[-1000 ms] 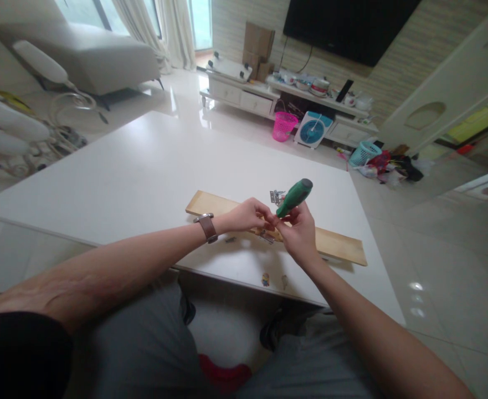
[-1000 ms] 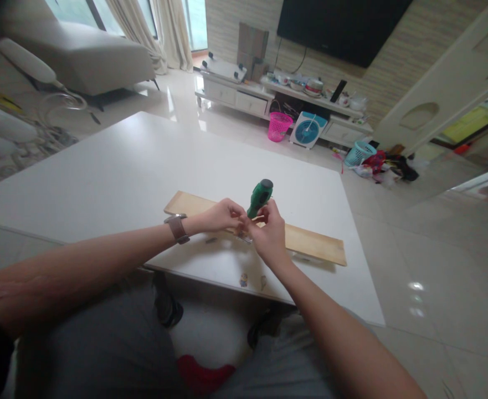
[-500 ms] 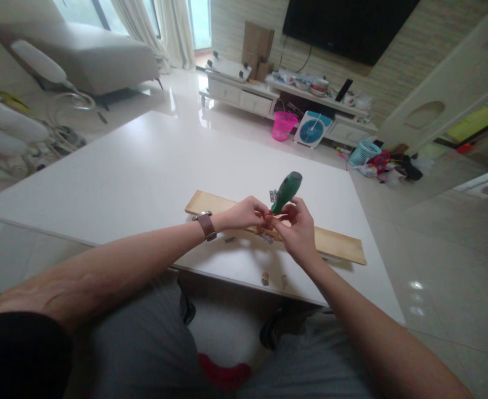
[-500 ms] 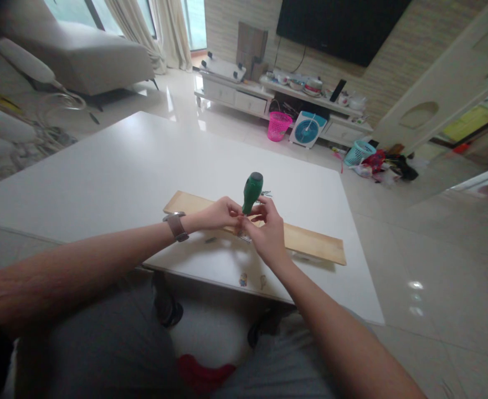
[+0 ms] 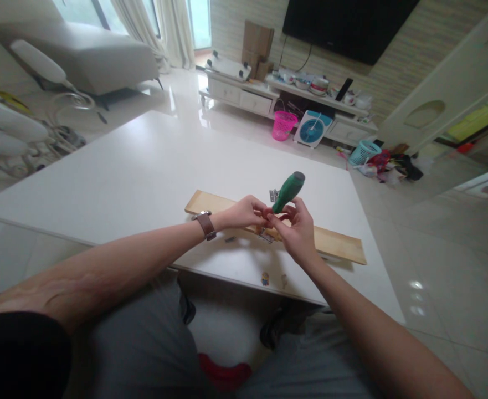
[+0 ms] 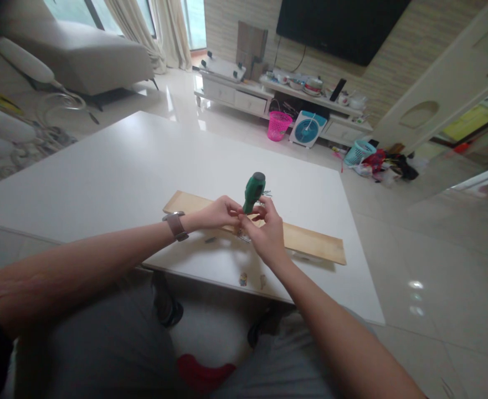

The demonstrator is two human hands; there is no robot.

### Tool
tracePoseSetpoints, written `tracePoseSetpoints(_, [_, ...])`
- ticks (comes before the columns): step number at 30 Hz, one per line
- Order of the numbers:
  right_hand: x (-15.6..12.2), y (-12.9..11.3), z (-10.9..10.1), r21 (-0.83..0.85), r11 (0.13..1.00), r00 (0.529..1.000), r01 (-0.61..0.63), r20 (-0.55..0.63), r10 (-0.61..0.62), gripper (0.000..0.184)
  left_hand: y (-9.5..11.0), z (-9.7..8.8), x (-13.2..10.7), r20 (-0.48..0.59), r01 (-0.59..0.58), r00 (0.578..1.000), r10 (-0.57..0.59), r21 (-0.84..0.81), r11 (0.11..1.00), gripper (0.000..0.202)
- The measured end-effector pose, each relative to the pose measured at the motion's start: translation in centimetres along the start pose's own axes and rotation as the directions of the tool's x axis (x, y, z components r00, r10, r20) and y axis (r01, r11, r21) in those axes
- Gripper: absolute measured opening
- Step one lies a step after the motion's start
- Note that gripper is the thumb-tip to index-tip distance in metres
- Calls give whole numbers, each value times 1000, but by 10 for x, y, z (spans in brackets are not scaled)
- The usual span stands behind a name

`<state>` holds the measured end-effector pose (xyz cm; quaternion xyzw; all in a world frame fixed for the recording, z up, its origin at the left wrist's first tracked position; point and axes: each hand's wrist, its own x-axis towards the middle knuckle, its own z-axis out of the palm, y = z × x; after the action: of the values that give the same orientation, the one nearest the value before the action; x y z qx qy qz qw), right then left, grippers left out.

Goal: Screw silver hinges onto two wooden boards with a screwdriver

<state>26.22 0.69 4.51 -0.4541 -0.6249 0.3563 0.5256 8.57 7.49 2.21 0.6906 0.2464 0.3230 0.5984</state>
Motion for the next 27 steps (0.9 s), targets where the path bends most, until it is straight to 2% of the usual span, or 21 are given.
tracePoseSetpoints(4, [1,-1,-1,-28,1000,998,0,-66,-2,40,-1,1,0,-16,18,1000,-18,-20,1000,23])
tracePoseSetpoints(6, [1,-2,-1,-25,999,996,-21,-86,18,43,-1,0,0,19,29,999,-29,-16,999,23])
tracePoseSetpoints(10, [0,-2,1,36,998,997,-46,-57,48,51,0,-3,-1,74,14,997,-15,8,1000,25])
tracePoseSetpoints(14, [0,-1,2,37,999,999,-19,-29,20,46,-1,-1,0,1,5,1000,-5,-10,1000,24])
tracePoseSetpoints(18, [1,0,0,-2,1000,996,25,-83,-25,38,-1,2,1,-45,17,999,-17,-5,1000,26])
tracePoseSetpoints(21, [0,0,0,-19,1000,995,12,-99,-13,38,1,0,0,11,18,1000,-18,12,1000,25])
tracePoseSetpoints(24, [-1,0,0,34,999,997,-9,-71,11,39,2,-2,-1,82,4,997,-7,36,999,29])
tracePoseSetpoints(27, [-2,1,2,70,997,999,-15,-36,17,36,-2,-2,1,34,-11,999,10,29,1000,30])
